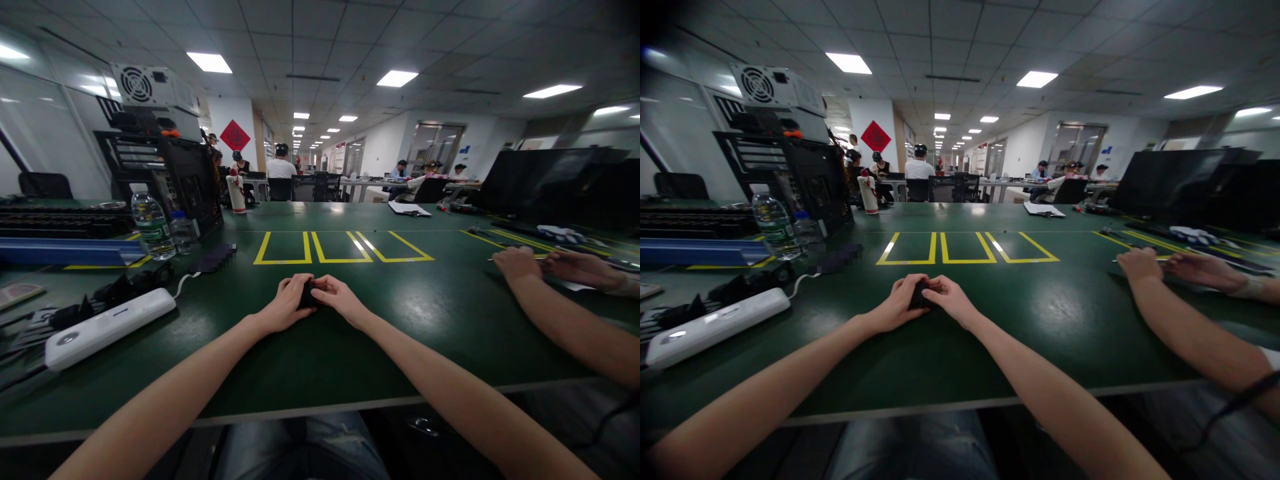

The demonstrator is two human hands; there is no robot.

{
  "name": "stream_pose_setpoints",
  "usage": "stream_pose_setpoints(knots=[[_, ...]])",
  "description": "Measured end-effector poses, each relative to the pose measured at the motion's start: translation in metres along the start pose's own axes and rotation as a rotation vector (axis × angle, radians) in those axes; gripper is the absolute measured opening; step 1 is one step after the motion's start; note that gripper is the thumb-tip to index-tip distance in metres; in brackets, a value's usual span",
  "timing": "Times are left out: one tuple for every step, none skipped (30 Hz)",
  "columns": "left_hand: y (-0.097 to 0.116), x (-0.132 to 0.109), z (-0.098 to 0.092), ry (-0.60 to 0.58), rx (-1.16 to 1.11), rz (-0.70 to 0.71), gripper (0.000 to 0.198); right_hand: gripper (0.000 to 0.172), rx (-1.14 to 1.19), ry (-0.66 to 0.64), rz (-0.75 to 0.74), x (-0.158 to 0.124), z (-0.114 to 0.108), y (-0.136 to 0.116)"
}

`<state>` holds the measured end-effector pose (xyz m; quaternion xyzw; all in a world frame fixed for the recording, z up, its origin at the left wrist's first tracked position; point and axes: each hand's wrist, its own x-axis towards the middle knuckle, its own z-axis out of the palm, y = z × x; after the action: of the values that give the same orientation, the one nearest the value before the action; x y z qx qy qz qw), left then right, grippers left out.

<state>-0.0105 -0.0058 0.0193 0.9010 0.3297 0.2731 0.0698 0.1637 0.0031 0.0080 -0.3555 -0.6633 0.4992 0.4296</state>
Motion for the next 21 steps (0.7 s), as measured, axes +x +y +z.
stream_pose_setpoints(knots=[[0.000, 0.000, 0.000, 0.000, -0.002, 0.002, 0.055, 0.033, 0.000, 0.001, 0.019, 0.001, -0.001, 0.002], [0.000, 0.000, 0.001, 0.005, -0.002, 0.004, 0.055, 0.034, -0.003, -0.004, 0.036, 0.002, -0.002, 0.003], [-0.001, 0.000, 0.002, 0.014, -0.002, 0.005, 0.055, 0.033, -0.008, -0.013, 0.048, 0.002, -0.002, 0.004], [-0.002, 0.000, 0.003, 0.024, 0.000, 0.006, 0.055, 0.033, -0.013, -0.024, 0.054, 0.003, -0.003, 0.004], [-0.003, 0.000, 0.004, 0.034, 0.003, 0.007, 0.056, 0.032, -0.019, -0.037, 0.055, 0.003, -0.003, 0.004], [-0.005, 0.000, 0.005, 0.042, 0.007, 0.008, 0.056, 0.031, -0.024, -0.051, 0.051, 0.003, -0.003, 0.004], [-0.006, 0.000, 0.007, 0.048, 0.010, 0.010, 0.057, 0.030, -0.029, -0.061, 0.045, 0.003, -0.004, 0.003], [-0.006, 0.000, 0.007, 0.053, 0.011, 0.012, 0.057, 0.030, -0.032, -0.069, 0.039, 0.002, -0.004, 0.002], [-0.007, 0.000, 0.008, 0.057, 0.012, 0.014, 0.057, 0.030, -0.033, -0.074, 0.030, 0.002, -0.004, 0.001], [-0.007, 0.000, 0.008, 0.060, 0.012, 0.015, 0.057, 0.030, -0.030, -0.078, 0.017, 0.001, -0.004, -0.001], [-0.007, -0.001, 0.009, 0.064, 0.012, 0.016, 0.057, 0.031, -0.024, -0.085, 0.004, 0.000, -0.004, -0.002], [-0.007, -0.001, 0.009, 0.067, 0.011, 0.017, 0.057, 0.032, -0.018, -0.091, -0.011, 0.000, -0.004, -0.004], [-0.007, -0.001, 0.008, 0.068, 0.011, 0.019, 0.057, 0.033, -0.014, -0.099, -0.023, -0.001, -0.004, -0.005], [-0.007, -0.001, 0.008, 0.067, 0.012, 0.021, 0.056, 0.034, -0.014, -0.107, -0.031, -0.002, -0.004, -0.006], [-0.006, -0.001, 0.008, 0.064, 0.013, 0.022, 0.056, 0.035, -0.018, -0.114, -0.032, -0.002, -0.004, -0.007], [-0.006, -0.001, 0.007, 0.062, 0.015, 0.022, 0.056, 0.036, -0.022, -0.117, -0.030, -0.003, -0.003, -0.007], [-0.006, -0.001, 0.007, 0.059, 0.018, 0.021, 0.056, 0.036, -0.025, -0.114, -0.027, -0.002, -0.003, -0.007], [-0.006, -0.001, 0.007, 0.057, 0.022, 0.019, 0.057, 0.035, -0.026, -0.103, -0.025, -0.002, -0.003, -0.007], [-0.005, -0.001, 0.007, 0.056, 0.025, 0.017, 0.057, 0.033, -0.023, -0.090, -0.022, -0.002, -0.002, -0.006], [-0.005, 0.000, 0.007, 0.058, 0.028, 0.016, 0.057, 0.031, -0.018, -0.075, -0.018, -0.001, -0.002, -0.005], [-0.005, 0.000, 0.007, 0.062, 0.030, 0.015, 0.058, 0.029, -0.013, -0.061, -0.013, 0.000, -0.001, -0.005]])
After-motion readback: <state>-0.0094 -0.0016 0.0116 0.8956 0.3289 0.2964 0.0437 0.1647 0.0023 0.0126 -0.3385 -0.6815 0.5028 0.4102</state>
